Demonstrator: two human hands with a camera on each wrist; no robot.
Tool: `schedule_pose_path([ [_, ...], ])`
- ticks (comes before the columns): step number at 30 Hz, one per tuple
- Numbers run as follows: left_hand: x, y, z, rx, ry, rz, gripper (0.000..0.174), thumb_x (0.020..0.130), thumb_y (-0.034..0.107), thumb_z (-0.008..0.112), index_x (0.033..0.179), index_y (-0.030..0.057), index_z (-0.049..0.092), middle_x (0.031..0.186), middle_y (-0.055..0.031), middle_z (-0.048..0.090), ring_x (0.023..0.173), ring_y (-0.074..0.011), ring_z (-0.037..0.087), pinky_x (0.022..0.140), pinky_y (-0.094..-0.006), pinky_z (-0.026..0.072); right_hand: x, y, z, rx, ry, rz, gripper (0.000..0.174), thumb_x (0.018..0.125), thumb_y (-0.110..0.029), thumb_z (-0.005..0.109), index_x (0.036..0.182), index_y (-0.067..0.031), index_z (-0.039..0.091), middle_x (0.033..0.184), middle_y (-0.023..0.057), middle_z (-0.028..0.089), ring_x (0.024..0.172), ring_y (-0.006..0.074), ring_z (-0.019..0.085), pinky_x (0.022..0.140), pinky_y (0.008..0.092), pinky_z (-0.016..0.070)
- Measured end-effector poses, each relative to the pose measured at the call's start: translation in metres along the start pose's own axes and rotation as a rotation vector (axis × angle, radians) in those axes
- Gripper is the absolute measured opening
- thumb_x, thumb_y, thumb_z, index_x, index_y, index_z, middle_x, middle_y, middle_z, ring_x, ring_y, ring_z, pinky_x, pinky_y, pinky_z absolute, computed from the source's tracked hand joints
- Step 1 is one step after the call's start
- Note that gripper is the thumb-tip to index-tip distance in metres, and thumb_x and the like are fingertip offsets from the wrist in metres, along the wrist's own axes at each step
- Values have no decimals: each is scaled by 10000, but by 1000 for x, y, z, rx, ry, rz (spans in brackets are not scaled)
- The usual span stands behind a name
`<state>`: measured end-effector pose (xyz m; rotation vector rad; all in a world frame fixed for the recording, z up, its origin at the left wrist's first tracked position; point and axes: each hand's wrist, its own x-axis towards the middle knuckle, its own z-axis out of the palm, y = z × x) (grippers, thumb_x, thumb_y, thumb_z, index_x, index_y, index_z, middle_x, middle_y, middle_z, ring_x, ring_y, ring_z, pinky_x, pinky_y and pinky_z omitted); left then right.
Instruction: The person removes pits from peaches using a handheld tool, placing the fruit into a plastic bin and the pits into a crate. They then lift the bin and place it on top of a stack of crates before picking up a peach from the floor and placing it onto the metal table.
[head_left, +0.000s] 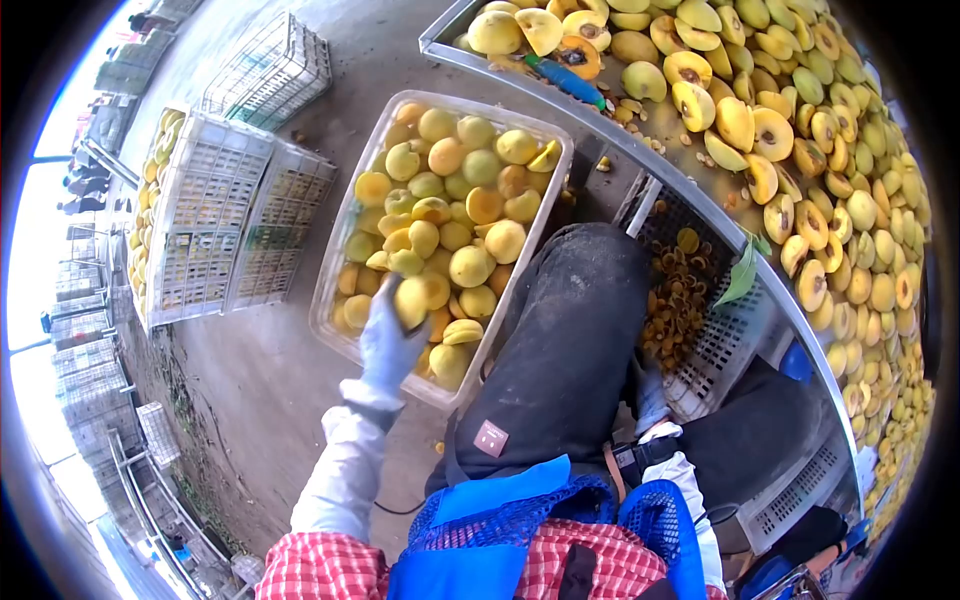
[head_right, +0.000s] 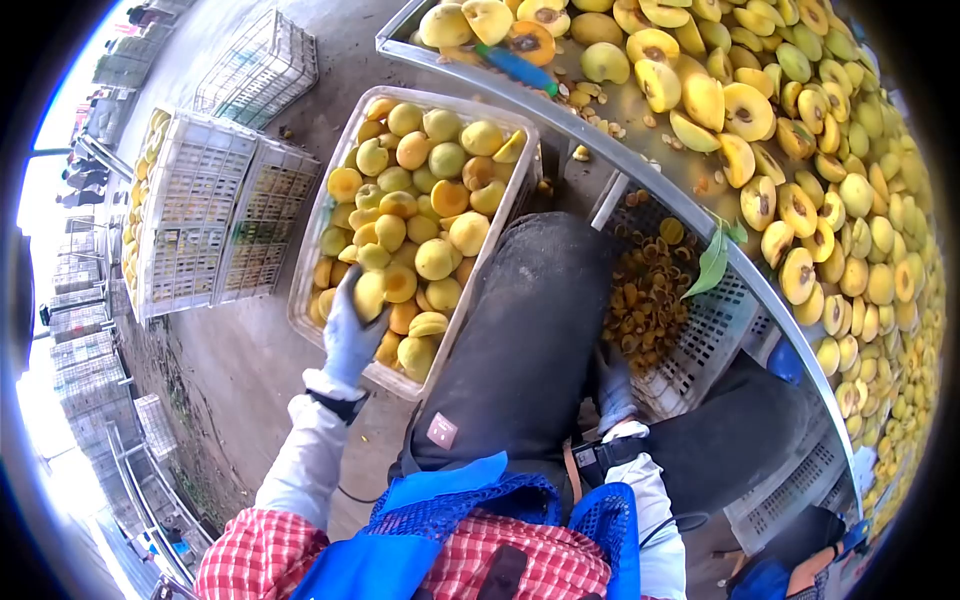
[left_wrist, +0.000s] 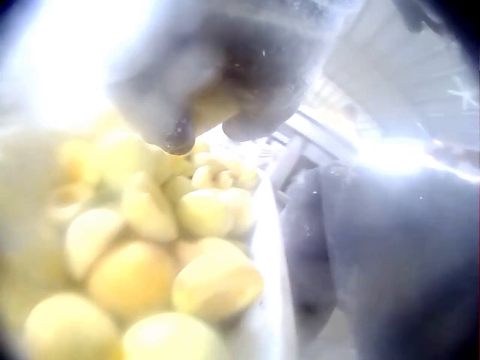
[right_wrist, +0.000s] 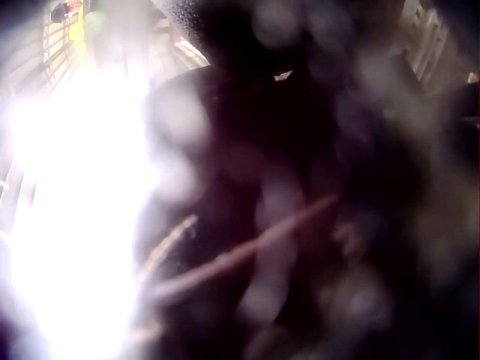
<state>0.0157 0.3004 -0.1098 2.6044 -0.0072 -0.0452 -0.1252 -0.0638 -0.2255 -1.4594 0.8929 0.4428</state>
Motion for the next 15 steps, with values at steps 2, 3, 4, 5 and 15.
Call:
schedule_pose_path([
  [2, 35, 38, 20, -10, -14, 125, 741, 722, 152, 758, 1366, 60, 405, 1281, -185, 527, 1174, -343, 527, 966, -391, 445, 7, 9, -1, 55, -11, 7, 373, 948, -274, 556, 1174, 23, 563, 1054, 156, 646, 898, 214, 598, 785, 323, 470],
  [3, 54, 55, 33, 42, 22, 227, 758, 705, 132, 745, 1377, 85, 397, 1284, -190, 516, 1128, -355, 547, 943, -408, 454, 6, 9, -1, 85, -13, 24, 372, 946, -271, 559, 1174, 23, 562, 1063, 159, 644, 909, 213, 597, 791, 324, 469],
  [4, 76, 62, 49, 25, -15, 214, 794, 671, 91, 731, 1386, 104, 384, 1289, -197, 505, 1101, -376, 545, 920, -418, 465, 5, 9, -1, 112, -12, 16, 371, 946, -269, 560, 1175, 22, 561, 1067, 160, 643, 914, 212, 596, 795, 324, 469],
  [5, 98, 65, 70, 148, 9, 256, 803, 685, 95, 689, 1414, 118, 351, 1318, -208, 478, 1108, -367, 534, 902, -444, 469, 4, 10, -1, 139, -12, 8, 369, 945, -268, 561, 1175, 21, 560, 1072, 161, 642, 919, 211, 596, 799, 325, 468],
  [15, 186, 97, 68, 365, -386, 366, 446, 850, 323, 583, 1248, 131, 528, 1115, -117, 601, 981, -305, 610, 838, -422, 493, 14, 21, 2, -62, -15, -162, 362, 942, -253, 529, 1150, 41, 563, 1081, 235, 638, 956, 343, 620, 824, 380, 465],
])
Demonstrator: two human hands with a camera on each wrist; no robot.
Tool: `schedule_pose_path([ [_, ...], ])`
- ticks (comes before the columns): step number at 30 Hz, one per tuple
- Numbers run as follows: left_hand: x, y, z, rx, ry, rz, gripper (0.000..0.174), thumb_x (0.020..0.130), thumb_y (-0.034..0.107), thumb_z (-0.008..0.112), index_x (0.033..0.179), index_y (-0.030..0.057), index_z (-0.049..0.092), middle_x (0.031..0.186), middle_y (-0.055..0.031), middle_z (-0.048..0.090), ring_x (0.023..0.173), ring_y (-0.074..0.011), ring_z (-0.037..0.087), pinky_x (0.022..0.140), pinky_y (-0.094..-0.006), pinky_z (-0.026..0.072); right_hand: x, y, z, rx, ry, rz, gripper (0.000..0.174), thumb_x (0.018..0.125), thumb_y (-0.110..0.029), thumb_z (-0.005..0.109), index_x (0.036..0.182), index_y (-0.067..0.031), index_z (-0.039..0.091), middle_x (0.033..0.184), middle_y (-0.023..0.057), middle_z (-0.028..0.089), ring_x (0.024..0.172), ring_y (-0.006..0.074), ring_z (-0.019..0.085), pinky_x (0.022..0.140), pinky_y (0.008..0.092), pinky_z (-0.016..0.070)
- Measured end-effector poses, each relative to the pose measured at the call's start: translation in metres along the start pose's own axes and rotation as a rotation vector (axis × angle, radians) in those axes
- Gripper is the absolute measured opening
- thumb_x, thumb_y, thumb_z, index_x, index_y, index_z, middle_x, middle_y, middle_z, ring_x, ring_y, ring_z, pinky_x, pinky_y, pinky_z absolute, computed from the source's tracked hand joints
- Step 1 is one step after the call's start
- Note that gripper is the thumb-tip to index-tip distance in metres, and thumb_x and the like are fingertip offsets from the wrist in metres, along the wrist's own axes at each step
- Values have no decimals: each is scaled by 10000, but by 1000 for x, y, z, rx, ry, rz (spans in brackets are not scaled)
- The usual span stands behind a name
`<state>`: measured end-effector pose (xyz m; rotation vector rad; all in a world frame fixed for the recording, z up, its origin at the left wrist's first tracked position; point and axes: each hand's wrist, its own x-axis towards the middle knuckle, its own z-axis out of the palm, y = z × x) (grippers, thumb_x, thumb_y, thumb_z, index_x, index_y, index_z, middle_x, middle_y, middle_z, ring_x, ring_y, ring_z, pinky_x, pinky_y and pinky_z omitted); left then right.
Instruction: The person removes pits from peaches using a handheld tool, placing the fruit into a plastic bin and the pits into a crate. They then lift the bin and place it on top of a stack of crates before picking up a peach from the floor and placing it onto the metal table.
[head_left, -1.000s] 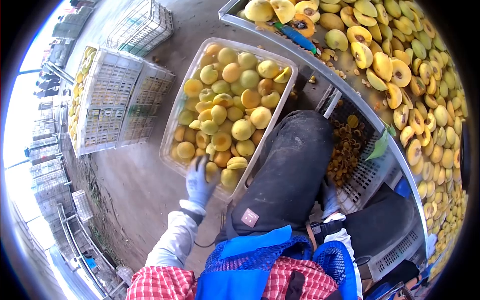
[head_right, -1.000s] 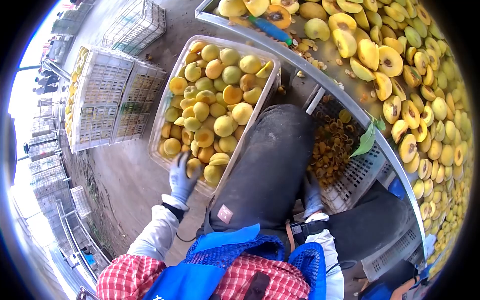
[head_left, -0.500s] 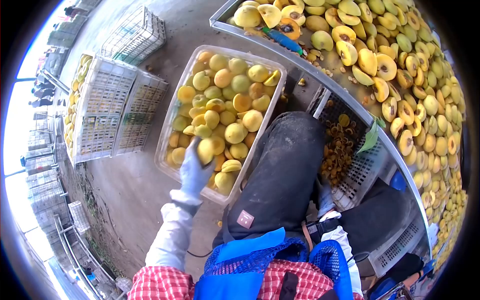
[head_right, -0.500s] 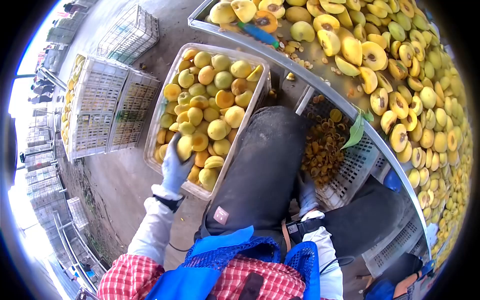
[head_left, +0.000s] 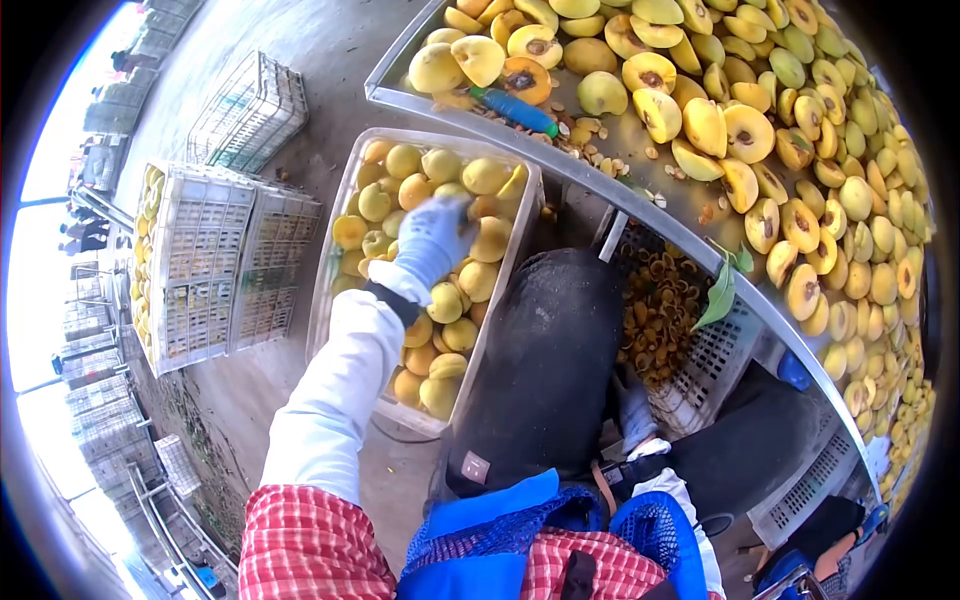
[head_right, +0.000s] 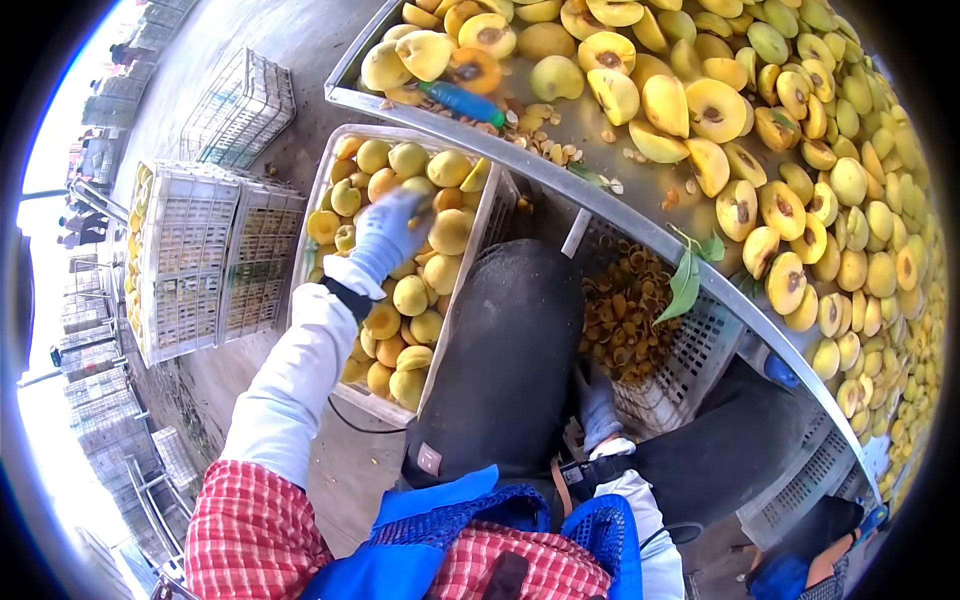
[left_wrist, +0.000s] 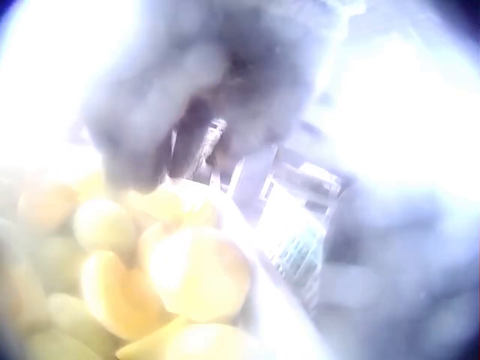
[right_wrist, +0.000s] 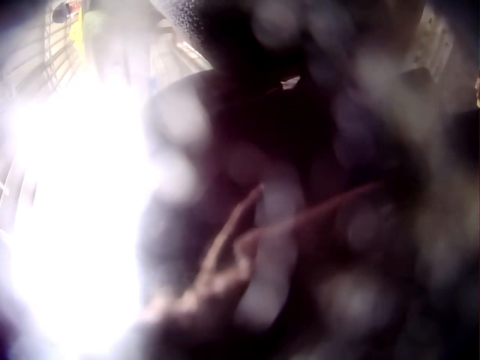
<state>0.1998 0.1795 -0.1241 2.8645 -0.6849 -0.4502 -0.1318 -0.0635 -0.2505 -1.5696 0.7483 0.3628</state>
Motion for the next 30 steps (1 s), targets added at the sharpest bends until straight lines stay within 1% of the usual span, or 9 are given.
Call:
schedule_pose_path([
  [2, 22, -4, 22, -30, 411, -25, 497, 843, 323, 612, 1274, 92, 528, 1187, -162, 586, 1090, -321, 566, 920, -411, 468, -3, -9, 1, -51, 23, -32, 367, 945, -261, 515, 1146, 42, 565, 1077, 254, 634, 986, 373, 613, 829, 394, 462],
  [4, 44, -3, 79, 35, 529, -68, 591, 847, 332, 615, 1332, 37, 455, 1321, -183, 503, 1212, -332, 486, 1029, -425, 381, -7, -19, 1, -119, 50, -85, 373, 950, -272, 501, 1145, 39, 567, 1069, 264, 631, 1006, 391, 604, 830, 404, 460],
  [6, 41, 9, 105, 8, 544, -109, 715, 857, 378, 592, 1418, 12, 343, 1460, -174, 347, 1366, -321, 293, 1141, -473, 164, -5, -24, -1, -92, -3, 2, 392, 943, -276, 509, 1169, 40, 556, 1102, 259, 623, 1033, 379, 596, 856, 394, 451],
  [16, 39, 16, 87, -103, 528, -131, 716, 838, 336, 589, 1434, 44, 320, 1474, -183, 323, 1384, -340, 266, 1151, -463, 159, 12, -11, 11, 250, -44, 89, 382, 919, -234, 526, 1199, 24, 568, 1082, 166, 655, 939, 226, 602, 840, 327, 456],
  [21, -40, -8, 58, -150, 660, -21, 588, 735, 244, 734, 1250, 47, 531, 1250, -170, 549, 1187, -337, 501, 1014, -449, 393, -6, -26, 0, 207, -67, 161, 374, 940, -272, 543, 1149, 35, 585, 988, 129, 664, 825, 177, 591, 728, 305, 474],
  [23, -59, -47, 52, -21, 696, -147, 541, 732, 225, 726, 1223, 86, 546, 1218, -140, 569, 1106, -330, 536, 948, -457, 430, -10, -21, -1, 226, -52, 169, 374, 948, -285, 550, 1131, 39, 588, 970, 116, 663, 810, 166, 588, 709, 300, 475],
  [24, -65, -51, 41, 78, 637, -244, 514, 745, 231, 714, 1227, 154, 552, 1243, -133, 553, 1107, -337, 534, 920, -464, 450, -8, -17, -2, 239, -50, 163, 374, 950, -289, 553, 1124, 40, 588, 971, 111, 662, 812, 166, 588, 711, 299, 474],
  [26, -59, -78, 54, 163, 218, -246, 519, 744, 272, 716, 1233, 218, 550, 1209, -135, 547, 1115, -338, 530, 884, -469, 466, -7, -14, -1, 262, -41, 169, 369, 955, -291, 555, 1120, 37, 588, 976, 105, 660, 816, 164, 589, 713, 296, 475],
  [30, -39, -78, 41, 305, 119, -234, 506, 729, 314, 728, 1200, 226, 565, 1109, -137, 545, 1058, -329, 558, 827, -446, 490, -19, -41, 0, 204, 18, 208, 349, 960, -279, 551, 1128, 24, 588, 984, 102, 656, 821, 160, 590, 722, 289, 478],
])
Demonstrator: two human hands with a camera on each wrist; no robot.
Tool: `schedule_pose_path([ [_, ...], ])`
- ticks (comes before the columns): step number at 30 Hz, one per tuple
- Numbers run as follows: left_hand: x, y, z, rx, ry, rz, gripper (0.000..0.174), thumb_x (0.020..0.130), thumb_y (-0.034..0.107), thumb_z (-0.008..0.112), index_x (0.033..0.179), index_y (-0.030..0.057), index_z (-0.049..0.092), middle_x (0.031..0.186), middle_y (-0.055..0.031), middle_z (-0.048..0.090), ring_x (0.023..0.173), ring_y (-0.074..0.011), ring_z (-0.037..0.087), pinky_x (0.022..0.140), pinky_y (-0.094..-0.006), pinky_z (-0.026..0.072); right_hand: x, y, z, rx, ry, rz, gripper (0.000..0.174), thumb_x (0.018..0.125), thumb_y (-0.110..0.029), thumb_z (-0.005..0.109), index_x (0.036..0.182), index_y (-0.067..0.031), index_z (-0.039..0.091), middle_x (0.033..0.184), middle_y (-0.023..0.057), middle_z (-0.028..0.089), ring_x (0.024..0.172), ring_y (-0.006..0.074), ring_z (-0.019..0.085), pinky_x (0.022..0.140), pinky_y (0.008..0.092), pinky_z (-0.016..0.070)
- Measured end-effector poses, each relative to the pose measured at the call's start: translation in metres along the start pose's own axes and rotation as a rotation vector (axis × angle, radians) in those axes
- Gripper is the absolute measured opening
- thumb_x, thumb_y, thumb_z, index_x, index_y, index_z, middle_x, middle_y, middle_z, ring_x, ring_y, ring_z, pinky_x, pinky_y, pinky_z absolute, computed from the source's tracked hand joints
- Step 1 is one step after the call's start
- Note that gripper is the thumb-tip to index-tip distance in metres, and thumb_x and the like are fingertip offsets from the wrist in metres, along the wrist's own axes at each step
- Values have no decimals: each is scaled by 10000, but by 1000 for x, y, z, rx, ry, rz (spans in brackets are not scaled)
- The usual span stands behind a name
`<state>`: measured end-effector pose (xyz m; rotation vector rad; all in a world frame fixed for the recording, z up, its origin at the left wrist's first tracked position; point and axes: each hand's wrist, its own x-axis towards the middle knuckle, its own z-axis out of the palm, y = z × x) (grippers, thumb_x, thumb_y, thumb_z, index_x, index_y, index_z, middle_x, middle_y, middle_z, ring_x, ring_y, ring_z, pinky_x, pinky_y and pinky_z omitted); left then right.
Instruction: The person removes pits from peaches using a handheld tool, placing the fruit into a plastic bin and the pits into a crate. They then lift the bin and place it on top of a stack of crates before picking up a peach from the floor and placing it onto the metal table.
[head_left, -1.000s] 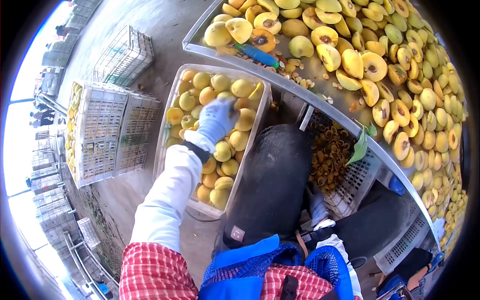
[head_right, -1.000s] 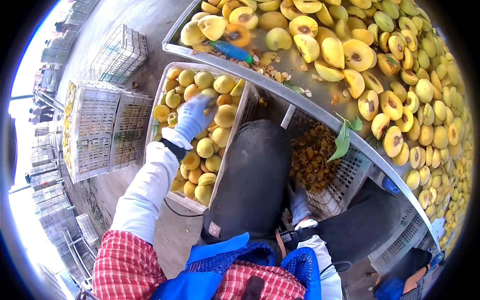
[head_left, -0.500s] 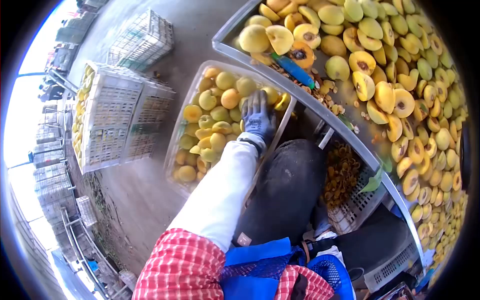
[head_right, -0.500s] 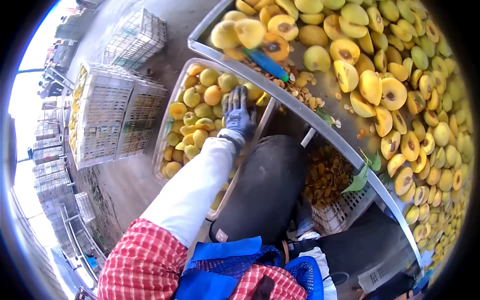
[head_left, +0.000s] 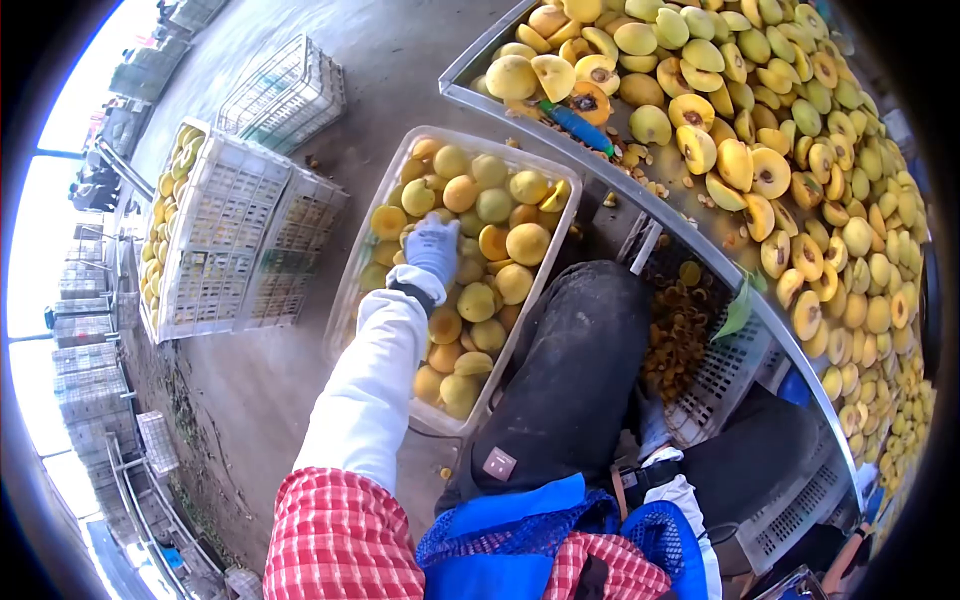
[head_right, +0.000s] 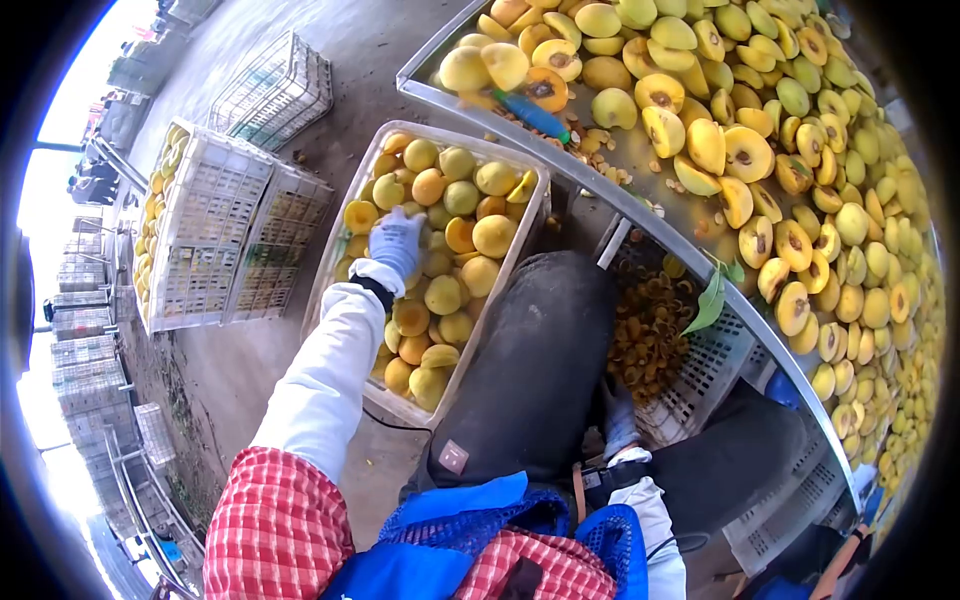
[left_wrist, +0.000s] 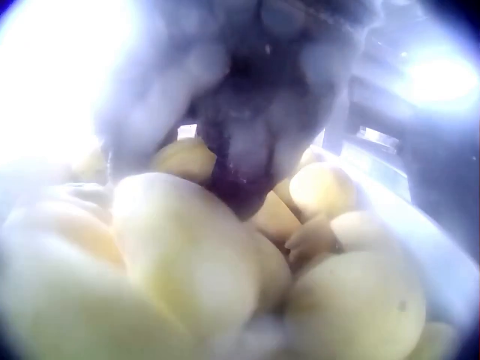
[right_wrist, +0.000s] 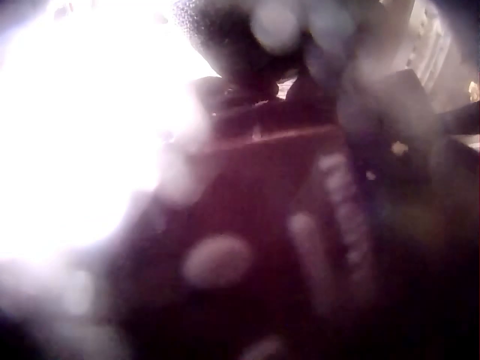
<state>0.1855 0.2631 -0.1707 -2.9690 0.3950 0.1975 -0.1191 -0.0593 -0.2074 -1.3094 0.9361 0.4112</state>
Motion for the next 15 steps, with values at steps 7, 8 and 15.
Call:
schedule_pose_path([
  [7, -14, 19, 14, -175, 276, -131, 678, 803, 441, 647, 1395, 229, 392, 1334, -237, 392, 1211, -411, 411, 969, -475, 389, 8, 11, -2, 62, -54, 42, 337, 966, -265, 536, 1189, -13, 551, 1016, 107, 640, 829, 166, 596, 708, 297, 489],
  [8, -25, 33, 29, -115, 175, -64, 720, 826, 480, 609, 1446, 243, 331, 1412, -264, 318, 1293, -446, 332, 1033, -498, 337, 11, 14, -4, 42, -63, 26, 347, 966, -265, 528, 1213, -22, 545, 1002, 100, 646, 787, 172, 614, 646, 297, 500],
  [15, -34, 3, 37, -572, 20, 31, 742, 833, 431, 629, 1471, 243, 301, 1420, -282, 340, 1279, -440, 376, 1069, -457, 327, 12, 14, -6, 55, -79, 37, 345, 954, -240, 549, 1202, -1, 540, 1035, 123, 646, 849, 198, 614, 715, 316, 500],
])
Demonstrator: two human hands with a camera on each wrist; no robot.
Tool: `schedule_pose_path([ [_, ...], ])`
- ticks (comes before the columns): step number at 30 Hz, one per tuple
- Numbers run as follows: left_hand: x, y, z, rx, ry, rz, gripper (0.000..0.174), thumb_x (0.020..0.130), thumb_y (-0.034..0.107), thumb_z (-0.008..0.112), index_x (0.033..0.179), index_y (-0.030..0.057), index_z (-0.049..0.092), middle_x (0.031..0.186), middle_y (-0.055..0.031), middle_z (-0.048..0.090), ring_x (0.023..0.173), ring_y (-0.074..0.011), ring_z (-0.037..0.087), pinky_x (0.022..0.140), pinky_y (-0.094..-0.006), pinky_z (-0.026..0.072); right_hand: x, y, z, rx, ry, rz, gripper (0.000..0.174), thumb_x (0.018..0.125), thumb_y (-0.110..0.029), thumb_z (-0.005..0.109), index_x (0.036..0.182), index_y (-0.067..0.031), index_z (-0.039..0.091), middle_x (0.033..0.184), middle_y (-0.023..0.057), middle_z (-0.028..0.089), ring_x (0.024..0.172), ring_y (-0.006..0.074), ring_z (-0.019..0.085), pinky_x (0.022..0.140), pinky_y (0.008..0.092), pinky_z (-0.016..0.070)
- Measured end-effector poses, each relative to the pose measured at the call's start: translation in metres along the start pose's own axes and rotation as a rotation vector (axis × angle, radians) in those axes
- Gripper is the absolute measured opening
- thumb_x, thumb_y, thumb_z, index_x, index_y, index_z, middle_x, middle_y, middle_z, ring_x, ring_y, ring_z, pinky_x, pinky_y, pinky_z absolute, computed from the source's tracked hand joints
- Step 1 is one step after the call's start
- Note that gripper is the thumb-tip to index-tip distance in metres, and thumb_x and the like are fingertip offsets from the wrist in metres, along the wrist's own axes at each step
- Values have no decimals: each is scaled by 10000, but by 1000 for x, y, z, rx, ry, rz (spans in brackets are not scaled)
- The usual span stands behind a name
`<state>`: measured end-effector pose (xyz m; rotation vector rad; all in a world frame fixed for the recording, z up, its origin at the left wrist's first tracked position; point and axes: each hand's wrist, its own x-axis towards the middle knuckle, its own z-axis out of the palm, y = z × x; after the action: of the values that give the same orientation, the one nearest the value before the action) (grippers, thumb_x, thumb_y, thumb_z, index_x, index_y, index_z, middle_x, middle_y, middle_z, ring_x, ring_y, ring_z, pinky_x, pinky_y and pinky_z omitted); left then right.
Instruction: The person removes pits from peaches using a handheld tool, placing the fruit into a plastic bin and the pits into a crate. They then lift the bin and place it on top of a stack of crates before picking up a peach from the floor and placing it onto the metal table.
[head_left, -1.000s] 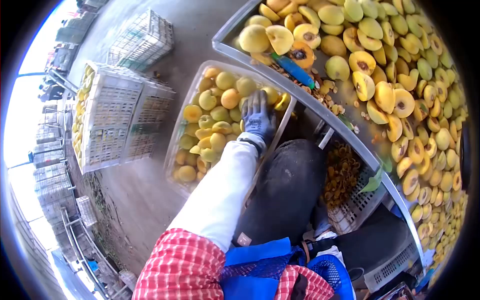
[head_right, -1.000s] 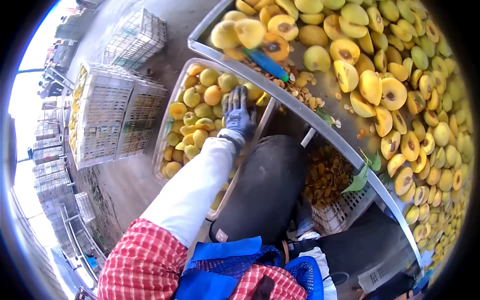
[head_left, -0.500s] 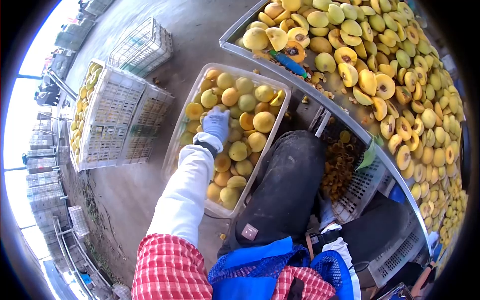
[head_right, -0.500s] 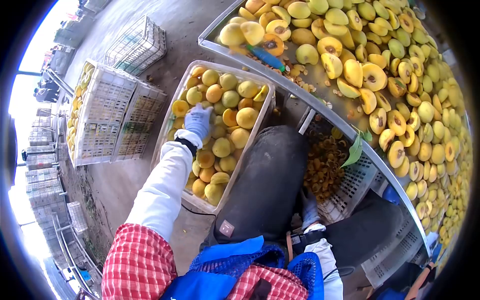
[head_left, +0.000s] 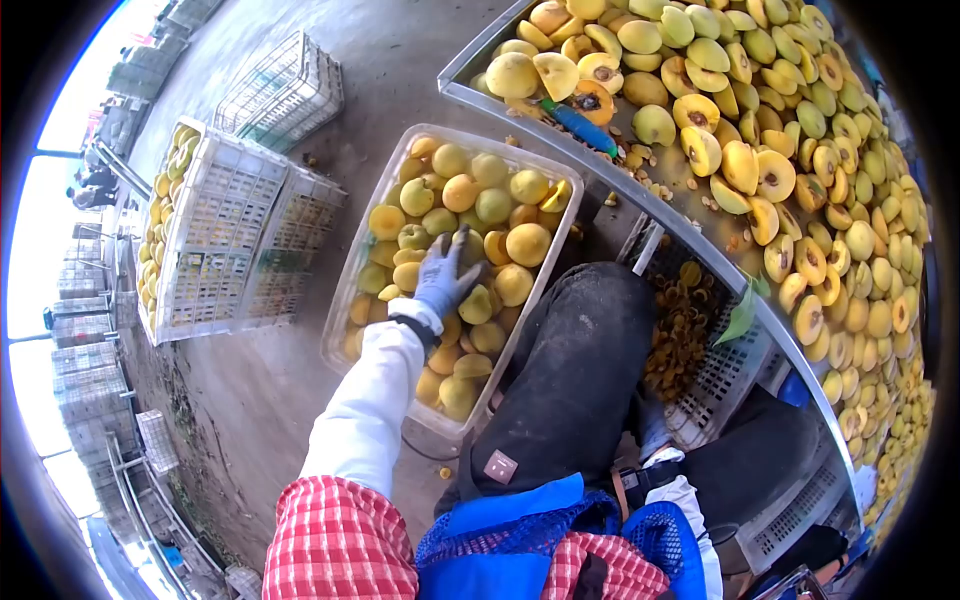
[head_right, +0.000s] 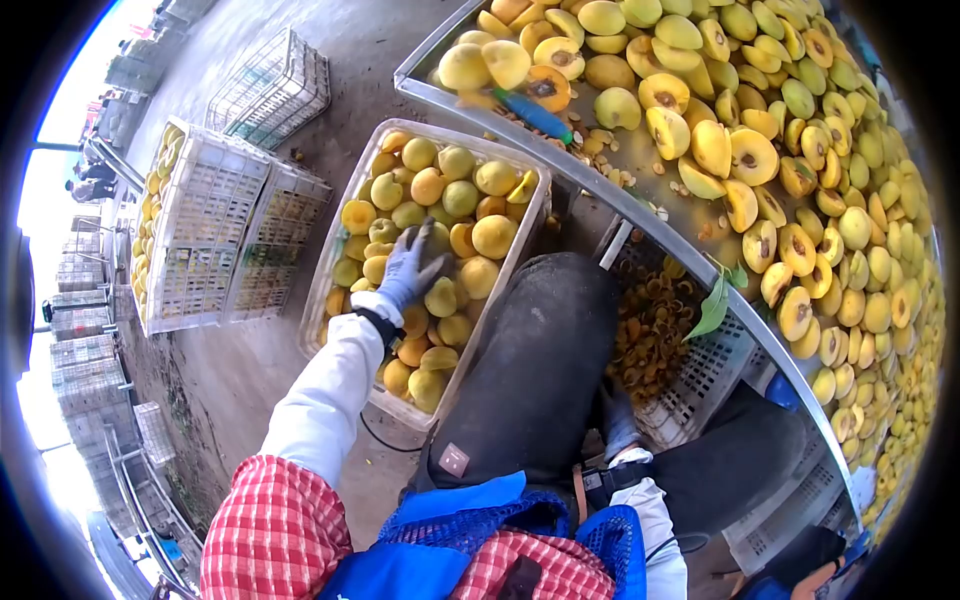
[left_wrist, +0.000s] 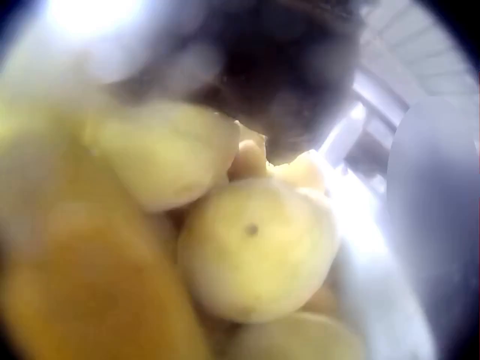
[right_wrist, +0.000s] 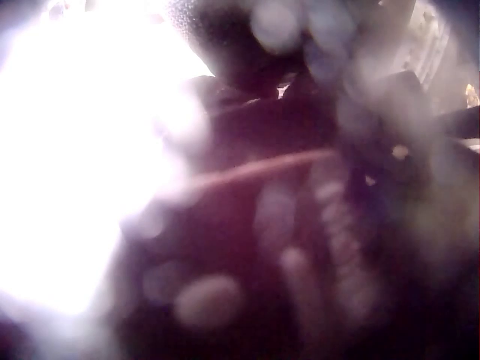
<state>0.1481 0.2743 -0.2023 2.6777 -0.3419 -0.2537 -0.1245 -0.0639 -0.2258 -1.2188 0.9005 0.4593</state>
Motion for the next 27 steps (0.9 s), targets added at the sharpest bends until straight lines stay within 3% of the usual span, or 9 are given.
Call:
schedule_pose_path([
  [4, -41, 10, -24, -16, 420, -64, 639, 818, 342, 691, 1349, 69, 463, 1264, -178, 531, 1193, -361, 476, 1023, -433, 380, 4, 8, -8, -143, 33, -49, 343, 952, -234, 552, 1189, 14, 551, 1044, 134, 654, 864, 206, 620, 728, 319, 498],
  [7, -76, 16, -17, 400, 106, -80, 702, 781, 379, 711, 1386, 158, 432, 1308, -143, 499, 1153, -364, 491, 1021, -439, 381, 8, 11, -8, -149, 18, -59, 348, 951, -235, 554, 1185, 22, 555, 1058, 135, 655, 883, 207, 619, 746, 316, 494],
  [15, -53, -12, -41, 44, -29, -72, 584, 757, 325, 737, 1279, 160, 533, 1186, -96, 586, 1039, -318, 586, 891, -407, 479, 9, 4, -3, -53, -4, -52, 375, 950, -253, 559, 1201, 26, 556, 1067, 128, 656, 913, 180, 606, 780, 299, 483],
  [17, -70, 2, -45, -122, 233, -2, 544, 735, 259, 768, 1218, 93, 580, 1118, -145, 628, 1023, -322, 604, 888, -382, 488, 8, 10, -5, -67, 13, -58, 380, 950, -262, 562, 1198, 25, 561, 1075, 127, 654, 917, 173, 602, 782, 296, 481],
  [19, -95, 14, -40, -419, 187, -26, 560, 761, 205, 761, 1265, 72, 555, 1107, -114, 648, 993, -259, 629, 875, -344, 495, 1, 7, -5, -62, 38, -44, 384, 949, -271, 564, 1192, 26, 566, 1079, 127, 652, 915, 171, 600, 781, 292, 480],
  [20, -113, 26, -36, -936, 23, -197, 566, 795, 151, 740, 1310, 62, 525, 1098, -64, 644, 932, -177, 623, 818, -295, 508, -1, 6, -5, -63, 48, -40, 387, 949, -275, 565, 1190, 27, 568, 1078, 127, 652, 911, 170, 600, 779, 289, 479],
  [21, -129, 19, -16, -1018, 14, -114, 547, 825, 136, 721, 1322, 44, 511, 1069, -27, 631, 801, -100, 585, 690, -235, 499, 2, 8, -6, -58, 56, -47, 389, 949, -278, 566, 1190, 27, 569, 1071, 125, 653, 902, 170, 601, 774, 286, 479],
  [24, -158, 37, -24, -1203, -191, -525, 467, 870, 159, 687, 1298, 46, 539, 1029, 0, 635, 627, -41, 487, 556, -194, 414, -8, -8, 3, -33, 42, -18, 393, 951, -285, 562, 1191, 26, 570, 1053, 121, 654, 882, 171, 602, 769, 279, 477],
  [27, -182, 33, -38, -1177, -141, -542, 469, 879, 240, 677, 1301, 80, 551, 1036, 11, 633, 672, -30, 488, 537, -165, 374, 2, 13, -12, -31, 30, -65, 394, 954, -293, 556, 1188, 22, 571, 1036, 116, 653, 865, 172, 602, 760, 278, 478],
])
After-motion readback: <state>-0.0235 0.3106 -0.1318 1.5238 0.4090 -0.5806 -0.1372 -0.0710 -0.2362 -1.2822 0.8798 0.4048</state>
